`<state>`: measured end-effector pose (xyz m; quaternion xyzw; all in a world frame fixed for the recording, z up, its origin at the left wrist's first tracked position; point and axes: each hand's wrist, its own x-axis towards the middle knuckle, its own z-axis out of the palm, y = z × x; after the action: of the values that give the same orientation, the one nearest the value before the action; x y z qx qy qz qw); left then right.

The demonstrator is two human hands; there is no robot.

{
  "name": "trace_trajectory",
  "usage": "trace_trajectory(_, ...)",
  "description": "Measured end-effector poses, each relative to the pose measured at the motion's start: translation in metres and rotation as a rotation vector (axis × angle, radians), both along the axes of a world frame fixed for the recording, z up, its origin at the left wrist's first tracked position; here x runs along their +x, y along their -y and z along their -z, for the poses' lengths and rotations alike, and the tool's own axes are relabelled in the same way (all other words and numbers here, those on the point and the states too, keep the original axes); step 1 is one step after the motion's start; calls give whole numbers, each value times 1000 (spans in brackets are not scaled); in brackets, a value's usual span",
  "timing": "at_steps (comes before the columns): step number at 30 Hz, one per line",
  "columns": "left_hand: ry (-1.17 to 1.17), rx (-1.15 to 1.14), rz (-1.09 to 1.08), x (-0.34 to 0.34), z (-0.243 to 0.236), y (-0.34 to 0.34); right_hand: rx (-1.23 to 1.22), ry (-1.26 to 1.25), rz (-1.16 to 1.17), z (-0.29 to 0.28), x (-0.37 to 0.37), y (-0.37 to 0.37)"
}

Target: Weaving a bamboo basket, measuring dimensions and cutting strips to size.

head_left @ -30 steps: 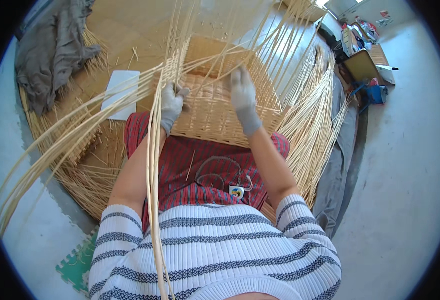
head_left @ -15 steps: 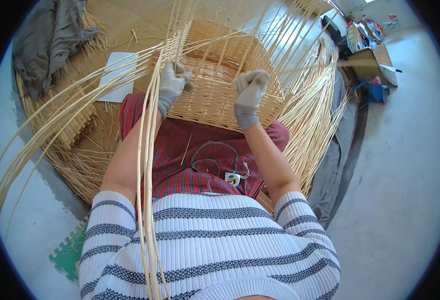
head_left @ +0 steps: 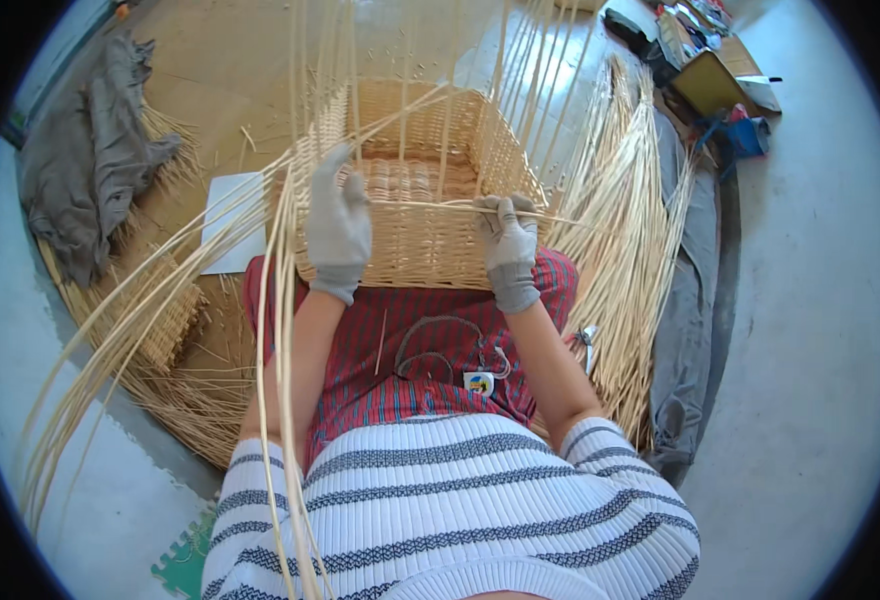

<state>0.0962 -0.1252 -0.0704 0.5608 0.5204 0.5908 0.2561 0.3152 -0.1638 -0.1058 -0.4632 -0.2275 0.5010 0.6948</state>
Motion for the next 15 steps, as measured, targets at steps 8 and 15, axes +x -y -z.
trace_trajectory(8, -101, -850, 580, 23, 33, -28, 302, 1275, -80, -83, -22, -90)
trace_trajectory(15, -124, -938, 491, 24, 16, -28, 634, 494, -115, -10, 34, -32)
